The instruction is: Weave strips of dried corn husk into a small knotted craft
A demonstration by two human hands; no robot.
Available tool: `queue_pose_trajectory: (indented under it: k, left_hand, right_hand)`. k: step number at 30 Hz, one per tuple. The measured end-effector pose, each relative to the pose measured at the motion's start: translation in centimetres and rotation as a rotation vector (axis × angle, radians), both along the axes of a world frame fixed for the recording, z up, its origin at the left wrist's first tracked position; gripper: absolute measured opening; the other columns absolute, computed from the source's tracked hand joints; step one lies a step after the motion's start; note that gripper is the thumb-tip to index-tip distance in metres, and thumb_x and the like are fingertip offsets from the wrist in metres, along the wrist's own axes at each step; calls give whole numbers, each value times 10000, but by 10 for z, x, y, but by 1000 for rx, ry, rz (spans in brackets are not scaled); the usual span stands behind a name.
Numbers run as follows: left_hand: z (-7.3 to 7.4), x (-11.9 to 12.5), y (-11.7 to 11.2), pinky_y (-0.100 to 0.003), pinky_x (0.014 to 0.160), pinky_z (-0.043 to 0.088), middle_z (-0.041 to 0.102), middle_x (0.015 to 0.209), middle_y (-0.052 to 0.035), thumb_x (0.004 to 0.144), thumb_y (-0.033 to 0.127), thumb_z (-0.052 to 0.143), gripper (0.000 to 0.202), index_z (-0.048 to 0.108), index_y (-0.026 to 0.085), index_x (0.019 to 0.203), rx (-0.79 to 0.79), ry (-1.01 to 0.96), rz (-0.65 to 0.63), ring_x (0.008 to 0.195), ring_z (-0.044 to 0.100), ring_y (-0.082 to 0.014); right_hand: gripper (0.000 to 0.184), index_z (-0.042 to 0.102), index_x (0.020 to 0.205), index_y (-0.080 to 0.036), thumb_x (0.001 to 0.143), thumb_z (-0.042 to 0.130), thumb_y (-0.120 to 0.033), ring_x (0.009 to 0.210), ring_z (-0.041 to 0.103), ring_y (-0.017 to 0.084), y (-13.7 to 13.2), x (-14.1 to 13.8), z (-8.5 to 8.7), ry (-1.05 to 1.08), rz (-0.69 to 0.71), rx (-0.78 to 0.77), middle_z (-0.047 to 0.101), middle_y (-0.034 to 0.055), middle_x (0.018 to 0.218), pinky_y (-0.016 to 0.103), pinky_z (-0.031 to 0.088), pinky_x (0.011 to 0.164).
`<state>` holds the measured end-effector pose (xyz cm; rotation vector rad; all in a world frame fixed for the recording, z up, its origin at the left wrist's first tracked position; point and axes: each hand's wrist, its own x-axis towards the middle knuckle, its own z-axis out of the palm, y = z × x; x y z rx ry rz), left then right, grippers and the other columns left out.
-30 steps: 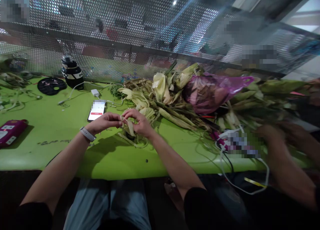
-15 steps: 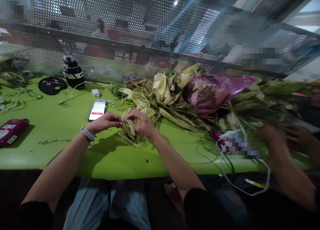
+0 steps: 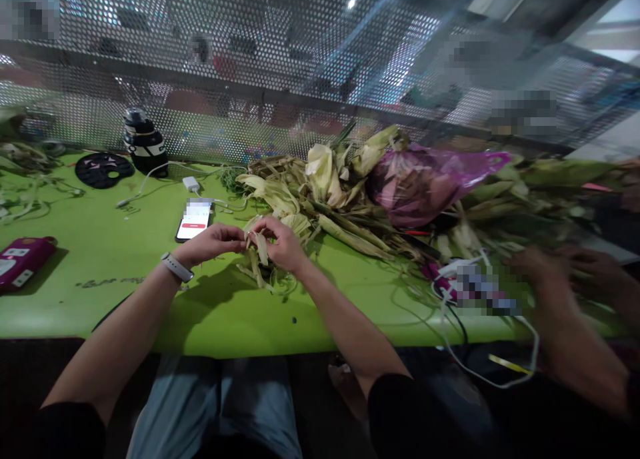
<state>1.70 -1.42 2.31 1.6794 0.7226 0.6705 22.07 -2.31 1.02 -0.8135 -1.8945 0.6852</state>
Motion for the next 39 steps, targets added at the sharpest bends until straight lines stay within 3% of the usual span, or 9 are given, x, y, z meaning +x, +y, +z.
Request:
queue_pose_trajectory:
  k: [5, 10, 19, 24, 30, 33, 39]
  left_hand:
    - [3, 3, -3, -342, 888, 478, 706, 943, -59, 792, 279, 677, 220, 697, 154, 971, -24, -35, 9, 881, 629, -150]
    - [0, 6, -4, -336, 893, 472, 699, 931, -48, 761, 265, 685, 195, 707, 164, 927, -71, -110, 81, 879, 621, -153]
    - [-6, 10, -3, -348, 845, 494, 685, 858, -42, 721, 308, 748, 217, 708, 149, 864, -6, -77, 127, 807, 625, -146]
    - [-6, 10, -4, -339, 869, 485, 658, 900, -39, 748, 332, 722, 188, 714, 162, 829, 125, -32, 150, 872, 605, -158]
    - [-9, 9, -4, -356, 843, 520, 665, 982, -51, 806, 340, 668, 242, 676, 172, 980, -109, -65, 70, 883, 626, -152]
    - [-11, 9, -3, -349, 876, 500, 679, 984, -55, 812, 328, 667, 250, 675, 167, 1003, -95, -77, 47, 893, 630, -150]
    - [-6, 12, -5, -353, 920, 450, 696, 1010, -61, 799, 299, 678, 273, 680, 171, 1039, -53, -101, 166, 927, 625, -165]
  right_hand:
    - [111, 580, 817, -194, 848, 592, -299, 690, 515, 106, -2, -2, 0, -5, -93, 11, 567, 8, 791, 234, 427, 633]
    - [116, 594, 810, -190, 843, 590, -300, 666, 501, 101, -3, -4, -1, 22, -170, 28, 561, 8, 798, 235, 412, 620]
    - [112, 598, 778, -190, 806, 607, -298, 667, 511, 104, -4, -6, 0, 51, -158, -7, 572, 8, 798, 230, 422, 611]
    - [222, 560, 732, -191, 806, 606, -396, 557, 481, 93, -2, -6, -3, 183, -159, -225, 514, -30, 643, 223, 404, 529]
    - [326, 521, 685, -194, 756, 641, -488, 368, 369, 65, 2, -11, -7, 332, -161, -504, 452, -65, 511, 229, 301, 354]
    - [329, 490, 672, -200, 728, 667, -472, 328, 312, 51, 3, -12, -5, 392, -134, -612, 395, -91, 448, 221, 227, 321]
    - [303, 490, 681, -198, 695, 696, -420, 292, 254, 33, 5, -10, 0, 468, -121, -771, 349, -120, 390, 215, 144, 312]
